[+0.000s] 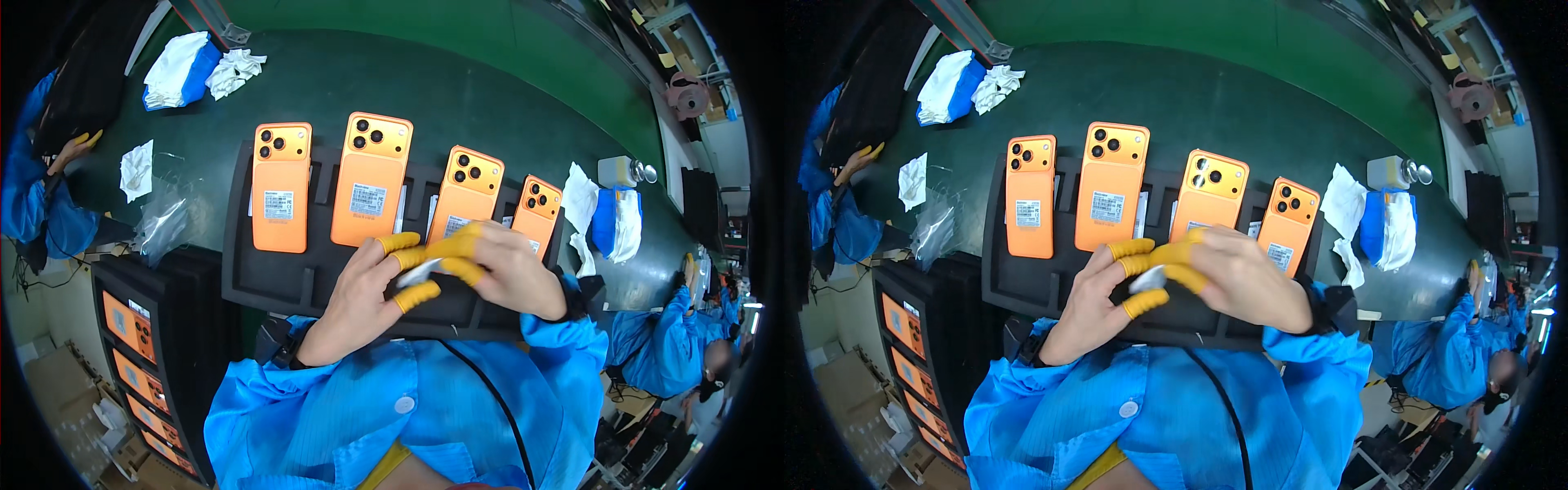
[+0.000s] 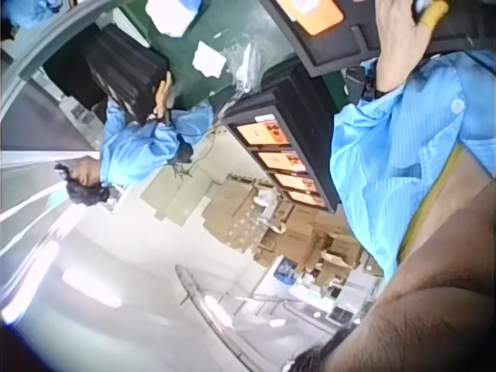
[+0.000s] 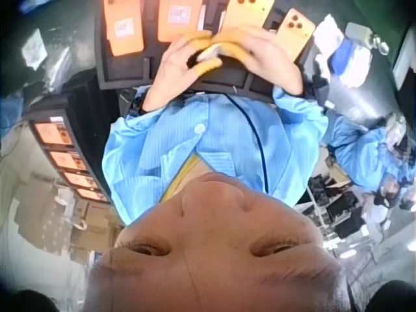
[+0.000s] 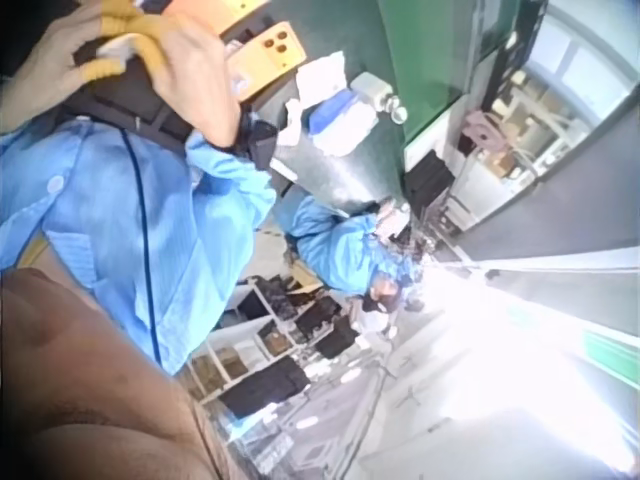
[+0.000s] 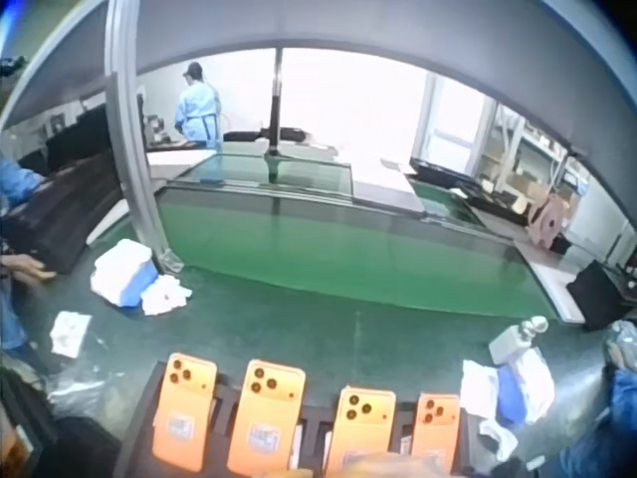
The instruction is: Inspecting and cleaning multiple orange smartphones on a factory production line.
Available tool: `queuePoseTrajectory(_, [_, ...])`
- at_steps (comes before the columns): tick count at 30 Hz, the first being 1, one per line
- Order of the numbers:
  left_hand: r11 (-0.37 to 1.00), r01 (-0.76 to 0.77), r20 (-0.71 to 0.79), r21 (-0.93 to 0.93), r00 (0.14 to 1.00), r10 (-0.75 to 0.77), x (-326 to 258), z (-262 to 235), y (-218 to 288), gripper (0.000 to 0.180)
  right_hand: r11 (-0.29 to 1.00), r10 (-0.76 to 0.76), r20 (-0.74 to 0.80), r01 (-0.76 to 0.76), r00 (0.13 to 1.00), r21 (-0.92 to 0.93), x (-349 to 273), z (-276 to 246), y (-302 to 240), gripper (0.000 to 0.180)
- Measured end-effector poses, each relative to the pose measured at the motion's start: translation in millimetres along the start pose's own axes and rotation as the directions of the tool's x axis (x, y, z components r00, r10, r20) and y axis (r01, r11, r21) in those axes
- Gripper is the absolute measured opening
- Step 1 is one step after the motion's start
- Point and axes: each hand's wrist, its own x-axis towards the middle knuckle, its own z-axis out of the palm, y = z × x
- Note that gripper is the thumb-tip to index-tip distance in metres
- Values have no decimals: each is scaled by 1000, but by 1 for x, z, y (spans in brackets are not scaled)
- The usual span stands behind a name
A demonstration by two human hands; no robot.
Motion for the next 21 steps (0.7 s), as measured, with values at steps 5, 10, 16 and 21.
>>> queuePoseTrajectory(5, [979,-52,-50,195,997,63,3,-16,-8,17,749,-505,119,503,855,-431,66,-8,30,23])
queuePoseTrajectory(10, [928,92,16,360,994,-105,-8,-17,-9,17,629,-499,357,613,790,-478,102,-3,58,19])
queuePoseTrajectory(16, [910,103,41,402,991,-130,-10,-17,-14,18,608,-515,377,638,770,-473,113,2,57,21])
queuePoseTrajectory(21, [902,122,31,413,989,-147,-11,-17,-16,19,572,-535,384,657,753,-491,113,2,58,20])
